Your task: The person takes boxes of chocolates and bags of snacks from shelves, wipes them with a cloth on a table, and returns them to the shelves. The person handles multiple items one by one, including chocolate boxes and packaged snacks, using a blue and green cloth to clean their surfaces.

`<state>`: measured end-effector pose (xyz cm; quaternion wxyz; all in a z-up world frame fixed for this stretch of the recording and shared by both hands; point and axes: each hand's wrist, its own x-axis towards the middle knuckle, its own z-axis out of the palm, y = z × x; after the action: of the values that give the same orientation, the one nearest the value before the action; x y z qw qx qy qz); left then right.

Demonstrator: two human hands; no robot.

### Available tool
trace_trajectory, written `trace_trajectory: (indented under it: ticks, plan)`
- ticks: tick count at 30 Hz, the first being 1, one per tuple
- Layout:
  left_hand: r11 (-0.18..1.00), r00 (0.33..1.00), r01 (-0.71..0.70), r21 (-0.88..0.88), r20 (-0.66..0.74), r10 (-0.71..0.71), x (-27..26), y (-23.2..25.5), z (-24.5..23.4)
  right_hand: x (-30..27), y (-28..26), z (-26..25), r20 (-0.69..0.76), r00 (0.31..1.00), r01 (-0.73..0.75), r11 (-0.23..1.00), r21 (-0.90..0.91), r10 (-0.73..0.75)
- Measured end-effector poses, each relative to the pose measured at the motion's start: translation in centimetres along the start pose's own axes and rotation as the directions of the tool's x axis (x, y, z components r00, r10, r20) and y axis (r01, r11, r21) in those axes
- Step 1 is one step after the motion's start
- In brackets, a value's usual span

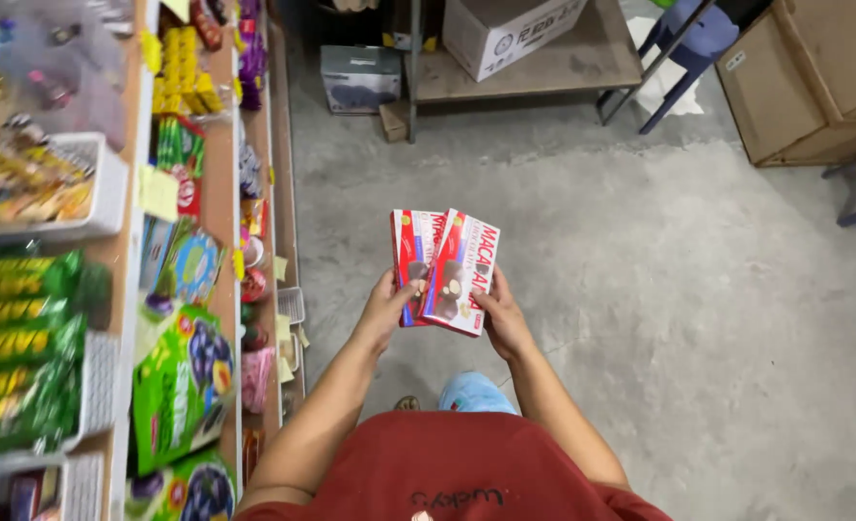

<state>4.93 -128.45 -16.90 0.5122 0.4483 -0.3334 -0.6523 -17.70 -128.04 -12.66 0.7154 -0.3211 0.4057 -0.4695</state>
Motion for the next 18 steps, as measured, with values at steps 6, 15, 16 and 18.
trace_trajectory:
  ticks: [6,15,16,18]
  plan:
    - [0.999,0.999,0.039,0.010,-0.015,-0.039,15.9,-3.9,0.1,11.5,-3.1,-5.2,-0.050,0.998,0.049,0.998,0.048,-0.046]
    - [0.996,0.990,-0.022,-0.088,-0.139,0.010,40.4,2.9,3.7,35.9,-15.0,-12.1,-0.030,0.996,0.080,0.996,-0.037,-0.081]
    - [0.996,0.989,-0.020,-0.092,-0.148,0.006,42.5,3.7,3.5,38.6,-16.5,-12.4,-0.027,0.997,0.071,0.997,-0.039,-0.072]
    - [0.993,0.978,-0.096,-0.064,-0.190,0.082,46.6,4.8,3.0,44.0,-19.2,-13.0,-0.016,0.994,0.111,0.992,-0.066,-0.112]
